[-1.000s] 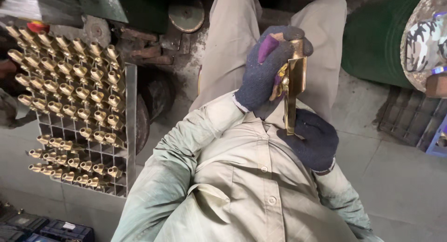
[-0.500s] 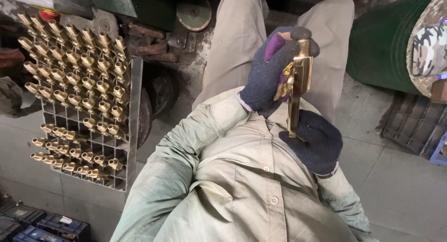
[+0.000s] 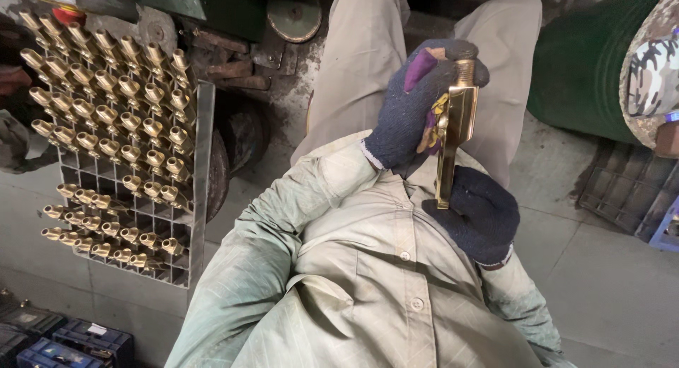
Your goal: The person polishes a brass faucet component using a piece of purple abrasive cloth and a rotating buffing wheel, holding the component with both gloved hands and pressing different surfaces against the wheel.
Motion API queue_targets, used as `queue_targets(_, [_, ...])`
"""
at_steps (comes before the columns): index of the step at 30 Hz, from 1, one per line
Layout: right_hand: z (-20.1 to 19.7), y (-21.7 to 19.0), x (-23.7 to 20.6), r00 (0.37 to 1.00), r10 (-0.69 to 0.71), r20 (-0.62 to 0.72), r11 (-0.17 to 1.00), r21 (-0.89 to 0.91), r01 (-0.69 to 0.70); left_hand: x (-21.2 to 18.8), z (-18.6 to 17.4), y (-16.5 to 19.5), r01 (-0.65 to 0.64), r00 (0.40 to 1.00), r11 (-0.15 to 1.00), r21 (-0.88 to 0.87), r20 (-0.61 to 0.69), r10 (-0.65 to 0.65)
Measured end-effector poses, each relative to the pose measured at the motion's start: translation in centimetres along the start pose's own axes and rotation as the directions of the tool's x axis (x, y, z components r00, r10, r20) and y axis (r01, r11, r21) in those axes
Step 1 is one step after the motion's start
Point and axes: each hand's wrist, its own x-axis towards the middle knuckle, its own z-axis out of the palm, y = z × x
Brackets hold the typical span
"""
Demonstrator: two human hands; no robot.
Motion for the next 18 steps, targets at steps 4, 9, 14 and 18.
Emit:
queue_targets(4, [0.0,-0.2,0.6,0.999,-0.027,0.032,0.999,-0.038,0.028,0.0,-0.1,0.0,-0.035,0.999,0.996,0.086,0.026,0.033])
queue_targets(9, [-0.2,-0.6,1.1,0.998,0.031,0.055,0.998,-0.055,-0.028,0.3,0.3,0.5,0.077,0.997,0.985,-0.157,-0.008,-0.079])
queue_targets(14, [0.0,-0.4,1.4,0.997,0.059,0.055,0.996,-0.067,-0.055,0.3,0.4,0.6,0.124,0.992,0.968,-0.219,-0.005,-0.128])
queue_targets(18, [1.7,0.6,1.4,0.975,0.215,-0.052,0.975,-0.045,-0.217,2.0,-2.5,-1.9,-0.152,0.987,0.877,0.456,0.020,0.161])
